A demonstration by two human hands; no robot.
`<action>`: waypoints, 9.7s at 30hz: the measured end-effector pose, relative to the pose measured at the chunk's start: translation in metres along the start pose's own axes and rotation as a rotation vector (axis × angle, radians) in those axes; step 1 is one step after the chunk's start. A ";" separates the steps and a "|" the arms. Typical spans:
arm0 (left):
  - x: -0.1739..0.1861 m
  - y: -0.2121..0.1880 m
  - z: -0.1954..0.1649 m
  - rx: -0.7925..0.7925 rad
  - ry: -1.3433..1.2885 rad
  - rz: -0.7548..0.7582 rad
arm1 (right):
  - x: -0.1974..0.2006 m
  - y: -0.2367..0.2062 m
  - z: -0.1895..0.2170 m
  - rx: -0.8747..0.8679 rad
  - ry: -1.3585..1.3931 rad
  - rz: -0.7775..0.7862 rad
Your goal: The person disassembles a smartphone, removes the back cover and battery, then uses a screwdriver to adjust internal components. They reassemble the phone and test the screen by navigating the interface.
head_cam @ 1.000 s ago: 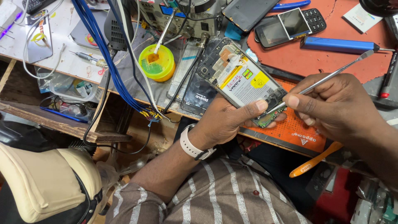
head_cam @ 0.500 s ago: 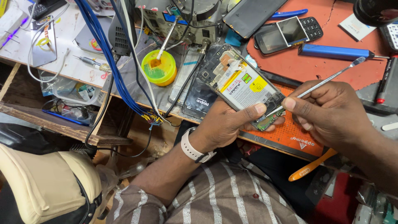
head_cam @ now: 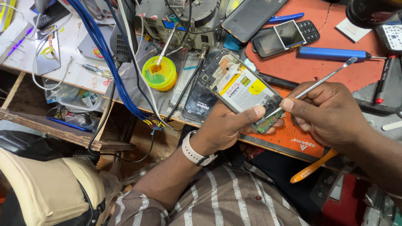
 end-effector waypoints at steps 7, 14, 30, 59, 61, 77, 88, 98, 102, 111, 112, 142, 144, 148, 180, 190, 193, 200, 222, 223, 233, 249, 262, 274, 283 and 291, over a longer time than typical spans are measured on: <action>0.000 0.001 0.002 0.026 -0.144 0.003 | 0.001 -0.035 0.074 0.542 -0.498 -0.055; 0.012 0.002 0.010 0.021 -0.225 -0.072 | -0.007 -0.059 0.127 0.926 -1.108 -0.258; 0.001 0.003 0.016 0.138 -0.260 0.026 | -0.001 -0.031 0.125 0.727 -1.487 -0.513; 0.011 0.006 0.025 0.110 0.016 -0.017 | -0.046 -0.041 0.086 0.777 -0.947 0.143; 0.010 0.004 0.032 0.177 -0.098 -0.017 | -0.052 -0.047 0.093 0.860 -0.986 0.115; 0.010 0.007 0.021 0.065 0.001 -0.036 | -0.076 -0.070 0.106 1.076 -1.094 0.124; 0.010 0.007 0.030 0.127 -0.174 -0.006 | -0.072 -0.062 0.102 1.006 -1.046 0.089; 0.010 0.007 0.032 0.131 -0.211 -0.003 | -0.070 -0.055 0.096 0.943 -1.024 0.056; 0.013 0.009 0.032 0.111 -0.199 -0.023 | -0.069 -0.055 0.092 0.943 -0.993 0.072; 0.012 0.006 0.026 0.097 -0.289 0.007 | -0.075 -0.059 0.091 0.958 -1.093 0.094; 0.013 0.007 0.026 0.089 -0.293 -0.003 | -0.076 -0.059 0.091 0.955 -1.098 0.094; 0.017 0.007 0.020 -0.039 -0.070 -0.040 | -0.096 -0.086 0.111 1.215 -1.333 -0.109; 0.014 0.006 0.013 -0.115 -0.009 -0.054 | -0.091 -0.085 0.117 1.198 -1.225 -0.159; 0.016 0.002 0.008 -0.141 0.069 -0.081 | -0.093 -0.085 0.118 1.212 -1.211 -0.136; 0.007 -0.003 0.006 -0.019 -0.004 0.058 | -0.081 -0.063 0.096 1.086 -1.267 0.046; 0.005 -0.003 0.005 -0.017 0.158 0.034 | -0.077 -0.057 0.087 1.028 -1.292 0.083; 0.006 -0.003 0.006 0.002 0.149 0.024 | -0.075 -0.056 0.087 1.015 -1.279 0.099; 0.003 -0.002 0.013 0.062 -0.043 0.046 | -0.070 -0.055 0.079 0.987 -1.299 0.139; 0.009 -0.004 0.018 0.069 -0.105 0.059 | -0.068 -0.054 0.099 0.927 -1.154 -0.031; 0.010 -0.003 0.019 0.069 -0.099 0.055 | -0.069 -0.053 0.098 0.921 -1.182 -0.034; 0.019 -0.003 0.028 0.082 -0.064 0.027 | -0.068 -0.053 0.097 0.960 -1.133 -0.018; 0.026 0.001 0.038 0.134 -0.098 -0.018 | -0.054 -0.038 0.087 0.610 -0.903 -0.136; 0.021 -0.002 0.035 0.133 -0.114 0.025 | -0.046 -0.028 0.083 0.582 -0.833 -0.045; 0.009 0.001 0.022 0.151 -0.207 0.027 | -0.041 -0.018 0.070 0.399 -0.735 -0.009; 0.003 0.001 0.017 0.138 -0.195 0.057 | -0.039 -0.018 0.071 0.410 -0.726 -0.005; 0.005 0.000 0.018 0.112 -0.193 0.067 | -0.040 -0.020 0.069 0.453 -0.770 -0.011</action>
Point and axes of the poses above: each hand's wrist, its own y-axis towards the middle knuckle, its own x-axis out of the back of the hand, z = x × y, the point moved 10 cm from there along y, towards the middle knuckle, and after that the axes turned 1 degree about -x, right-handed, at the moved point
